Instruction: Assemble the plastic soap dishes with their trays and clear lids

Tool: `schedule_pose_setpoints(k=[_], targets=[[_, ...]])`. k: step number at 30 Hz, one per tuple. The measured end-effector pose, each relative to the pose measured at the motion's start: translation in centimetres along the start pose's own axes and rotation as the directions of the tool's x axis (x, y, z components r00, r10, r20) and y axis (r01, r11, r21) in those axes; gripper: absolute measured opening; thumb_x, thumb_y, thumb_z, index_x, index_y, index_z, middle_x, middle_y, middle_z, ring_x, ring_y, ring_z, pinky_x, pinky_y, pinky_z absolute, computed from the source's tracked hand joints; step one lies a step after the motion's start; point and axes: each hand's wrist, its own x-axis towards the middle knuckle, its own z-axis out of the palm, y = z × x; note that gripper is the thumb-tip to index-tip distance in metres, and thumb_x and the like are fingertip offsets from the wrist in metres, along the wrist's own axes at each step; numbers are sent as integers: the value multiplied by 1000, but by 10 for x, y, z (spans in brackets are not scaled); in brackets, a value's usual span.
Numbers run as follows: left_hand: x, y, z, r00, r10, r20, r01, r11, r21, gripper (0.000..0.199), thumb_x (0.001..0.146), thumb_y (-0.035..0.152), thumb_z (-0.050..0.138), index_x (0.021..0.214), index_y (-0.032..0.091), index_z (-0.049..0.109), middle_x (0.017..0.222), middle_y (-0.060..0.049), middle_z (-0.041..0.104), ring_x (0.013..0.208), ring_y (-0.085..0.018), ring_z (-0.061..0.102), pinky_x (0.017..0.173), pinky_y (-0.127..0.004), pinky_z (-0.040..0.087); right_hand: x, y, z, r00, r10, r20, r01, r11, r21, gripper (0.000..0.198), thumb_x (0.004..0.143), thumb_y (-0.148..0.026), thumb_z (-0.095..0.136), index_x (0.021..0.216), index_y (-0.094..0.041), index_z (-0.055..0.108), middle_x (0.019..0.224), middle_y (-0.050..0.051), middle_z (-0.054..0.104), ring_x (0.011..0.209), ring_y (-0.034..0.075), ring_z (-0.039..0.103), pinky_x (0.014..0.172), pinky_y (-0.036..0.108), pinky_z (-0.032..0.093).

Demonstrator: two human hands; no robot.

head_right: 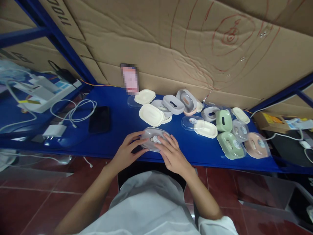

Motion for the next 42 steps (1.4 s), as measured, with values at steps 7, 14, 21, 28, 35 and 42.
schedule_pose_setpoints(k=[7,14,21,28,35,42], targets=[[-2,-5,3,997,36,-62,-35,999,20,38,97,26,79,133,30,70,134,-10,65,125,-27,65,107,-48,61,-2,2,8,997,-74,16,75,991,-107,57,107,-10,46,162,-24,46,173,9,41,168,31,18,133,70,26],[-1,-9,-2,998,-55,-11,54,995,-83,35,97,33,79,131,30,72,136,-10,62,123,-26,68,106,-48,62,-1,7,14,991,-134,3,132,976,-172,66,99,2,43,161,-20,47,172,12,41,169,31,13,133,71,24],[2,-6,-7,995,-96,-10,95,993,-63,33,96,37,80,128,30,72,132,-8,64,124,-26,68,108,-47,61,-1,8,15,988,-155,-5,153,975,-159,80,96,6,40,170,-23,33,171,11,43,168,30,15,132,72,25],[1,-6,-8,992,-122,7,122,989,-88,36,94,39,82,126,28,71,133,-8,63,126,-27,67,109,-48,60,2,4,10,988,-152,-41,145,980,-137,77,105,-2,42,175,-25,18,163,14,54,161,27,38,134,66,28],[1,-5,-4,996,-86,0,86,994,-67,35,95,31,82,127,26,69,134,-9,62,127,-26,67,108,-47,61,0,1,10,987,-130,-90,116,983,-139,79,109,-20,58,175,-31,16,167,13,48,161,30,38,133,64,33],[0,-4,-1,999,-34,-5,34,998,-61,35,99,25,76,132,26,66,140,-12,59,128,-26,67,108,-48,62,-3,1,18,980,-84,-181,63,991,-119,83,106,-20,65,174,-33,19,165,12,51,157,28,45,132,59,38]])
